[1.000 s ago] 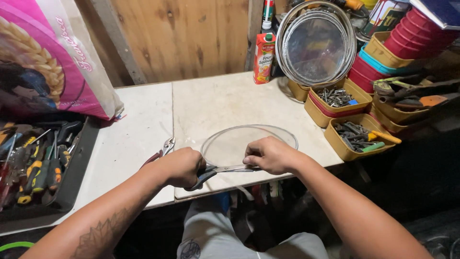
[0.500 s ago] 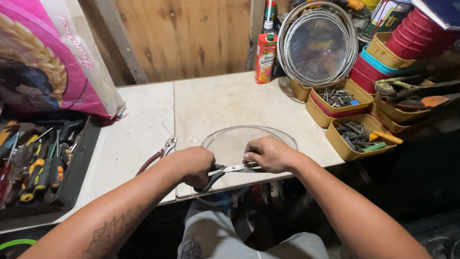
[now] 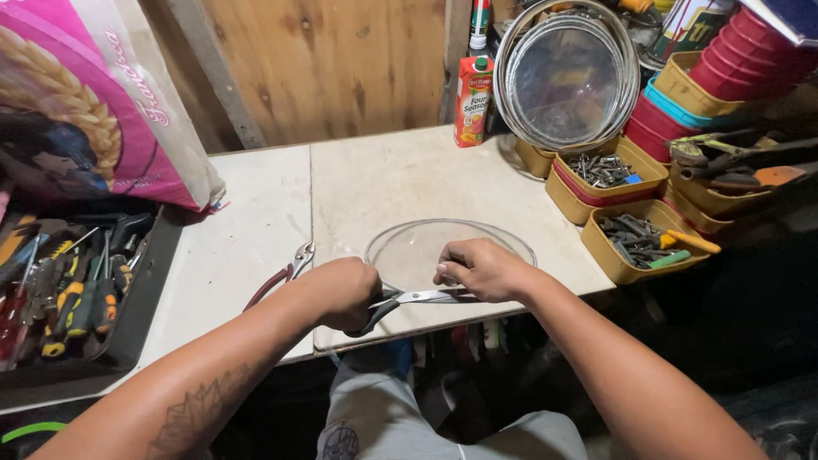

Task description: Trimming excess plastic from a drum head and inspecting hoops on a workbench

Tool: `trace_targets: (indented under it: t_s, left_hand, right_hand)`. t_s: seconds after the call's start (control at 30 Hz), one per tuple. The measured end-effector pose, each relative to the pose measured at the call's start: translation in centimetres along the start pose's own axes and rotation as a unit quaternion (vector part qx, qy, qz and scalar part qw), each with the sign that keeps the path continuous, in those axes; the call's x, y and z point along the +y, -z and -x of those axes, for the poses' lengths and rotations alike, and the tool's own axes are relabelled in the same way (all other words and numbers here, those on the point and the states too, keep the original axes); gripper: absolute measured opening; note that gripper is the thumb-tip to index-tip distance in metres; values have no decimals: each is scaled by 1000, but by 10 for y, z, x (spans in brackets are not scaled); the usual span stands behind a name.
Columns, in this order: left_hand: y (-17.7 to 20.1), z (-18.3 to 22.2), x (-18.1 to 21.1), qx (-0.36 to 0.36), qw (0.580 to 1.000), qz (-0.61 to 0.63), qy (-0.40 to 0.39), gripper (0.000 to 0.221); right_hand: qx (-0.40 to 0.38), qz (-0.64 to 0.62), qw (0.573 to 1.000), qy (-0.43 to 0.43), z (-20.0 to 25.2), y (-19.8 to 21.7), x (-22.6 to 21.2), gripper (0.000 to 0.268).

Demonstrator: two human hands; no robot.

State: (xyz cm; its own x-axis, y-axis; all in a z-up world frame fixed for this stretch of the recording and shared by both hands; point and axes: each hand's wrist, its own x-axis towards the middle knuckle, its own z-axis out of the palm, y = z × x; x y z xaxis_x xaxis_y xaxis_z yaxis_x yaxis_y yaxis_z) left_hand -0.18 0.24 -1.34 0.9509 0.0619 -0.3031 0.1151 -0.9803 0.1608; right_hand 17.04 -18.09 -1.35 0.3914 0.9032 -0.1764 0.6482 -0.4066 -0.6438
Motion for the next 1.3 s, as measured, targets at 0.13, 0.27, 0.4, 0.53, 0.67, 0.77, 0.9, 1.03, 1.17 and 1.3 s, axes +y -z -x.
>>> trace_targets:
  t_s: [0.13, 0.27, 0.4, 0.53, 0.67, 0.77, 0.9, 1.03, 1.17, 1.3]
  left_hand:
    - [12, 5, 12, 2, 1000, -21, -10, 26]
    - [-8, -1, 8, -19, 999, -46, -4, 26]
    - [-11, -2, 8, -25, 999, -20, -6, 27]
    - [-24, -13, -4, 7, 999, -13, 41, 29]
    - [-71, -46, -25, 23, 998, 10, 61, 35]
    - [-88, -39, -24, 61, 994, 12, 91, 33]
    - [-117, 0, -18, 51, 980, 78, 173, 35]
    - [-145, 39, -16, 116, 911, 233, 319, 47]
    - [-214, 24, -44, 383, 819, 207, 374, 37]
    - [-184, 16, -54, 326, 805, 287, 405, 42]
  right_hand:
    - [-11, -46, 999, -3, -9, -4, 11, 23]
    - [2, -231, 973, -11, -11, -2, 10, 27]
    - [25, -138, 990, 4, -17, 11, 21, 26]
    - [81, -66, 995, -4, -26, 6, 49, 19]
    - [113, 10, 993, -42, -14, 4, 41, 25]
    - [111, 28, 991, -71, -8, -10, 49, 28]
    - [103, 8, 990, -100, -3, -29, 68, 31]
    - [127, -93, 982, -106, -12, -44, 78, 20]
    - [106, -107, 986, -72, -28, -58, 49, 19]
    - [136, -151, 978, -36, -43, -56, -7, 20]
